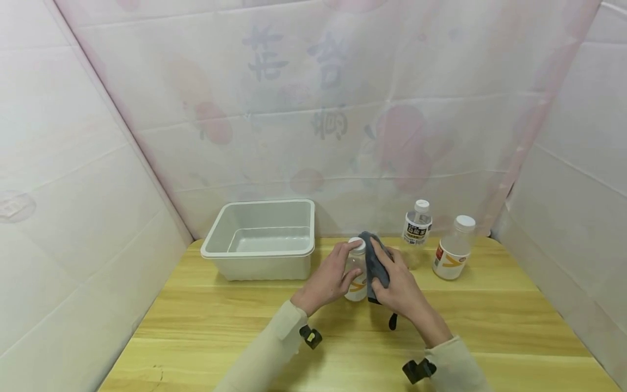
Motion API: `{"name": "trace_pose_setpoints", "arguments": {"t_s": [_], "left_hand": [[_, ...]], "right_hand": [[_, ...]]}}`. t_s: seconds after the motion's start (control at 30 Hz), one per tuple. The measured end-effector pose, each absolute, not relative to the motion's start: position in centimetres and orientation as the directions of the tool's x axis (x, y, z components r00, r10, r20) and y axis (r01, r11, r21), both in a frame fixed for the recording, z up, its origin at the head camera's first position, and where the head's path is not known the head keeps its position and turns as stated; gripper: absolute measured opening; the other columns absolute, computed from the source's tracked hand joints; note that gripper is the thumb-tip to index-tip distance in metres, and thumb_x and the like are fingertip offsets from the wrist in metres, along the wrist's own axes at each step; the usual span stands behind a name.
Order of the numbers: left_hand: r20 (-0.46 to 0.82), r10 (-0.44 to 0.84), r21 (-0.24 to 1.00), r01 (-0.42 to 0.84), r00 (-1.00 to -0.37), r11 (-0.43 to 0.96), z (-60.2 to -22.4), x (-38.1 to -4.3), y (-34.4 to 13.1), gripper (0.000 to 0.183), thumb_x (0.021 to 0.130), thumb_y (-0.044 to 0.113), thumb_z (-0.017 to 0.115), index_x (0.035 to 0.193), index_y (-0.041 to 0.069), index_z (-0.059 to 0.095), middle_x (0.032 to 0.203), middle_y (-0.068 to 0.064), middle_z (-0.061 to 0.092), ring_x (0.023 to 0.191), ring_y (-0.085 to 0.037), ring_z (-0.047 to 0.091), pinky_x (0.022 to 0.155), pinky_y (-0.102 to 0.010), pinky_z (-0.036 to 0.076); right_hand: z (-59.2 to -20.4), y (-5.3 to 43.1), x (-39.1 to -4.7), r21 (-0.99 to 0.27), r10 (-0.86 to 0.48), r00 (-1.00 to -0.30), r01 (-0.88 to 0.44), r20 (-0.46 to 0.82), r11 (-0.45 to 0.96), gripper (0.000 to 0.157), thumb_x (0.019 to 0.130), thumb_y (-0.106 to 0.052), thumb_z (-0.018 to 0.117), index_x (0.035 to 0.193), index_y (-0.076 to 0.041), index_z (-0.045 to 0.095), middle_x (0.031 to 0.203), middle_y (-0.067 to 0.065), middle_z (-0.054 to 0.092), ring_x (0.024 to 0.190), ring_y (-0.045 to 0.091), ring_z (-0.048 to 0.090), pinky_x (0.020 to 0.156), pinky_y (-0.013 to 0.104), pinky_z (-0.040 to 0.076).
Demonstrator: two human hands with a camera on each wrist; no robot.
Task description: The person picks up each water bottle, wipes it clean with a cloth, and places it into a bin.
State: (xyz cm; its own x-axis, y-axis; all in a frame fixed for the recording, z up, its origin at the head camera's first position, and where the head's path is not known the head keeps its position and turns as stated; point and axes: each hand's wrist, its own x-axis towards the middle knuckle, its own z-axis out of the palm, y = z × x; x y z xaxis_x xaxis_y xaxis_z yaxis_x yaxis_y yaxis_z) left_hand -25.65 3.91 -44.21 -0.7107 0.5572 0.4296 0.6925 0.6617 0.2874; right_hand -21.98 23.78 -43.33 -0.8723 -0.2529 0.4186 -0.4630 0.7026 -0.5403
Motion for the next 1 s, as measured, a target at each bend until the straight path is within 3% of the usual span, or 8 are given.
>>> {"name": "trace_pose_setpoints", "arguments": {"t_s": [0.3,0.73,1.0], "left_hand": [[0.442,0.550,0.273,0.690,-0.709,0.670,-44.1,-25.5,3.9,0.063,0.105,0.026,0.056,0.157,0.017,0.022,0.138,-0.013,0.051,0.095,-0.014,0.057,0.086,-0.026,0.054],[0.424,0.544,0.283,0.677,-0.723,0.679,-44.0,-25.5,4.1,0.063,0.105,0.026,0.056,0.158,0.018,0.022,0.136,-0.012,0.051,0.099,-0.016,0.058,0.088,-0.026,0.054],[0.430,0.544,0.285,0.680,-0.720,0.675,-44.2,-25.4,4.0,0.062,0.106,0.027,0.055,0.158,0.017,0.023,0.136,-0.012,0.052,0.102,-0.017,0.060,0.089,-0.027,0.054]], "right_hand": [[-43.6,23.9,-21.9,-0.532,-0.258,-0.871,-0.465,0.417,0.708,0.087,0.086,0.003,0.064,0.162,-0.016,0.026,0.140,0.036,0.041,0.104,0.047,0.060,0.074,0.050,0.053],[-44.5,24.2,-21.9,-0.528,-0.255,-0.872,-0.462,0.418,0.712,0.088,0.085,0.004,0.065,0.162,-0.014,0.026,0.138,0.034,0.043,0.102,0.045,0.060,0.074,0.050,0.053],[-45.2,24.5,-21.5,-0.567,-0.245,-0.903,-0.414,0.352,0.712,0.088,0.087,0.002,0.064,0.163,-0.015,0.023,0.140,0.037,0.041,0.103,0.046,0.060,0.074,0.050,0.053]]}}
